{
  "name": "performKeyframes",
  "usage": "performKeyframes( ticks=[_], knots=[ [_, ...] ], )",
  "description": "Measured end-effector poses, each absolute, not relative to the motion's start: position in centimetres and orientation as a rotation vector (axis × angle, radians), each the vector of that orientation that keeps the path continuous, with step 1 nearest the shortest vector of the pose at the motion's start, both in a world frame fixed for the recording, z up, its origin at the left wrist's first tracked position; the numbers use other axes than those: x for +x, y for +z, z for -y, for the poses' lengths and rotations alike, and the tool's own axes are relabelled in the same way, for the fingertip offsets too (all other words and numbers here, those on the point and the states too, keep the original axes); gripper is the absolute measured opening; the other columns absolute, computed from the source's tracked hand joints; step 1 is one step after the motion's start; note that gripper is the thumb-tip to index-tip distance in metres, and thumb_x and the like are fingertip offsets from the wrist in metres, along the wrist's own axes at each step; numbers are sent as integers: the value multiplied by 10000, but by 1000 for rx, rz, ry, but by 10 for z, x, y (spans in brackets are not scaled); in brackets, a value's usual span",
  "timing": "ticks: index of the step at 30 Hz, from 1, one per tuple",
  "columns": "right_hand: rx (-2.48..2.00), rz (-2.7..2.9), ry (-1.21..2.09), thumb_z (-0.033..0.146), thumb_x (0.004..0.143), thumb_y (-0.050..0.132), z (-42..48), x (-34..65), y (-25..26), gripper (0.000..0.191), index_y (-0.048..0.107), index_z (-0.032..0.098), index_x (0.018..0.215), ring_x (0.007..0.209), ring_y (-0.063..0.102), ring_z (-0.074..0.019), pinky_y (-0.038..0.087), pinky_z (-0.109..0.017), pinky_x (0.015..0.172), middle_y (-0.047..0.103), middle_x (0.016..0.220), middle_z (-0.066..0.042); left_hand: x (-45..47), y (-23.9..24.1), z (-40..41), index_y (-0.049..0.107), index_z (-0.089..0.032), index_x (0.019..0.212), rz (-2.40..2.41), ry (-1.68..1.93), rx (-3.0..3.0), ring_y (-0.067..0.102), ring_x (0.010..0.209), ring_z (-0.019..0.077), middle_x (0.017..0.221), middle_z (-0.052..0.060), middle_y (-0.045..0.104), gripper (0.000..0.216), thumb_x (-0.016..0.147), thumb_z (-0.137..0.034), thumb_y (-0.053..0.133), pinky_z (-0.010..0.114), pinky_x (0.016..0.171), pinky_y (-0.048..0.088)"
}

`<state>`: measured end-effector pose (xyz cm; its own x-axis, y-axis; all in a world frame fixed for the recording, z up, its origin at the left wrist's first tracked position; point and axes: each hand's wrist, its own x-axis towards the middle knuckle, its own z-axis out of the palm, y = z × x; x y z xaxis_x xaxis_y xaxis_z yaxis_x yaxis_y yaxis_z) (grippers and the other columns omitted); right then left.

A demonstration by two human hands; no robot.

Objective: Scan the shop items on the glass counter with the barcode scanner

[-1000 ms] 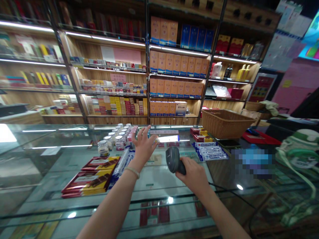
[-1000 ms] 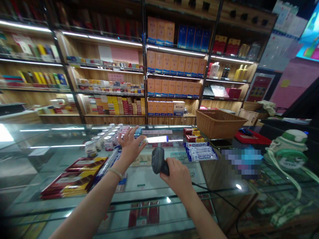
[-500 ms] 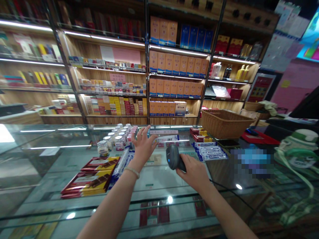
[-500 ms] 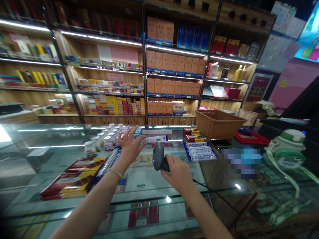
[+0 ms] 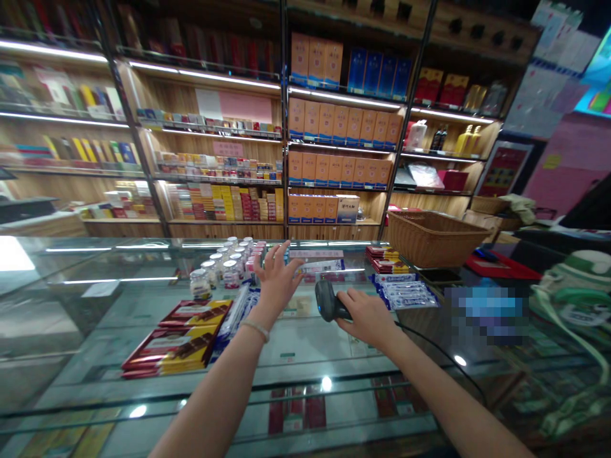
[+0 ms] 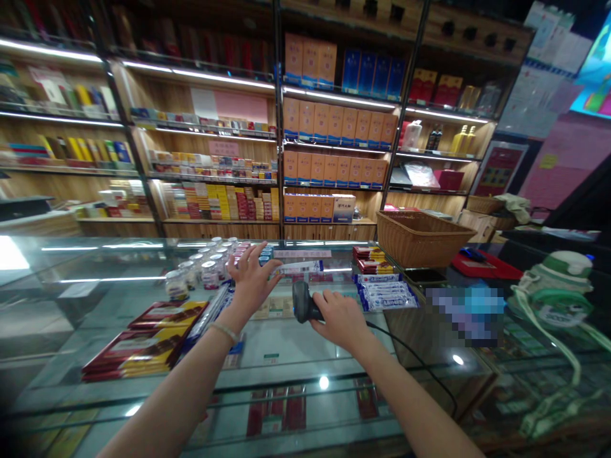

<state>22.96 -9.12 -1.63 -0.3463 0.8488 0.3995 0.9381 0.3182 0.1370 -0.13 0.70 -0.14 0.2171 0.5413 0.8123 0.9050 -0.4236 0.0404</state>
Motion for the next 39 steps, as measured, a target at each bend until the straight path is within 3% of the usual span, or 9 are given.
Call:
performKeyframes(
  ticks=[18,24,28,32,35,39],
  knots=[
    [-1513,2428,-441,382,884,624,85,228,-23,259,596,220,1083,992,612,-235,409,-300,675,658,1054,-54,0,0,-3,738,-319,1025,1330,-1073,-2086,362,1463,377,1584,94,460,225,806,-341,785,692,1195,80],
    [-1444,2431,-482,390,900,614,85,230,-24,249,617,205,1065,1064,573,-262,453,-353,827,655,1105,-78,0,1,-3,740,-319,1026,1348,-1061,-2089,367,1463,387,1586,95,460,233,801,-335,795,698,1192,90],
    [-1386,2408,-529,468,913,623,83,233,-30,378,637,181,1159,1232,513,-311,421,-445,1008,621,1308,-129,0,-1,-4,739,-321,1025,1334,-1073,-2084,366,1463,383,1584,90,461,239,794,-333,798,689,1200,86],
    [-1311,2359,-576,617,892,637,82,239,-35,686,566,155,1394,1431,373,-341,297,-519,1174,519,1502,-170,-1,-2,-5,740,-320,1022,1330,-1070,-2079,364,1462,379,1584,92,459,238,792,-345,798,682,1204,81],
    [-1283,2342,-622,668,879,632,83,244,-39,855,430,167,1541,1505,291,-341,244,-548,1215,394,1618,-172,0,-2,-4,740,-324,1023,1322,-1067,-2077,364,1462,375,1579,92,465,242,792,-350,805,680,1204,77],
    [-1290,2356,-629,700,893,593,84,249,-40,883,377,188,1578,1545,229,-334,213,-566,1230,267,1683,-176,0,-1,-4,741,-315,1015,1338,-1069,-2084,370,1460,379,1574,101,469,241,787,-349,813,687,1200,96]
  ],
)
